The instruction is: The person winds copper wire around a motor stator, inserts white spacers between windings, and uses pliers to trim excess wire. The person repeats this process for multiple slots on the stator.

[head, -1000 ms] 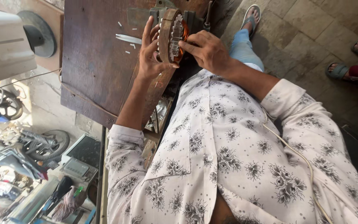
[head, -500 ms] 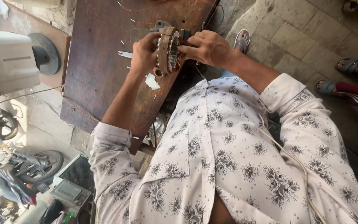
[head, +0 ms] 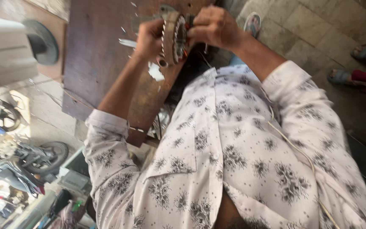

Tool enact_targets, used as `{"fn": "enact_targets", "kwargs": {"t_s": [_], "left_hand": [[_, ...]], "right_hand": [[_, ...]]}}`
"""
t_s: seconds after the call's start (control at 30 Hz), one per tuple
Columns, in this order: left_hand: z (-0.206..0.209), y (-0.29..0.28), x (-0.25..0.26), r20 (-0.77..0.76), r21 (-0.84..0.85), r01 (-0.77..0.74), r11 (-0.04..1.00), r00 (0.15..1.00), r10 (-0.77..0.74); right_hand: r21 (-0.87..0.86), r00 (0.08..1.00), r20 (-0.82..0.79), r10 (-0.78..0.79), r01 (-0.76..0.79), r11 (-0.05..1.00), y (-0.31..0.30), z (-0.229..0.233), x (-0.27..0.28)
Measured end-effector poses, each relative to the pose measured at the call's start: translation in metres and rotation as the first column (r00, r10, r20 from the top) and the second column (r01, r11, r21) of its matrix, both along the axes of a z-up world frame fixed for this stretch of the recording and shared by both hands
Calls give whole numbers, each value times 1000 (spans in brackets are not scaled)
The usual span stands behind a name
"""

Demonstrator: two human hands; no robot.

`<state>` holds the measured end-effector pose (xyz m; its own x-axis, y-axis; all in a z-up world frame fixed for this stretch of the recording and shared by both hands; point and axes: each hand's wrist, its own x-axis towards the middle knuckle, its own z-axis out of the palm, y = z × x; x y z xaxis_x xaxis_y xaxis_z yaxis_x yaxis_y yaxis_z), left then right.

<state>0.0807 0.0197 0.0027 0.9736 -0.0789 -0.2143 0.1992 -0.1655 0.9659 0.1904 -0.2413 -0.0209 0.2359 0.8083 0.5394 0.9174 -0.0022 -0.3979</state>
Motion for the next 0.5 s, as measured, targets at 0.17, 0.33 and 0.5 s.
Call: {"fn": "enact_targets", "kwargs": {"t_s": [0.17,0.33,0.5], "left_hand": [[-13,13,0,-194,-116,-78,990,980,54],[-20,19,-5,-325,277,-125,953,921,215],[-18,20,12,-297,222,-196,955,919,257]], "right_hand": [[193,992,-79,-101,114,975,4,15,-13],[-30,866,-396,-305,320,947,1,15,-30],[-344,661,-642,-389,205,916,15,-1,-3]]}}
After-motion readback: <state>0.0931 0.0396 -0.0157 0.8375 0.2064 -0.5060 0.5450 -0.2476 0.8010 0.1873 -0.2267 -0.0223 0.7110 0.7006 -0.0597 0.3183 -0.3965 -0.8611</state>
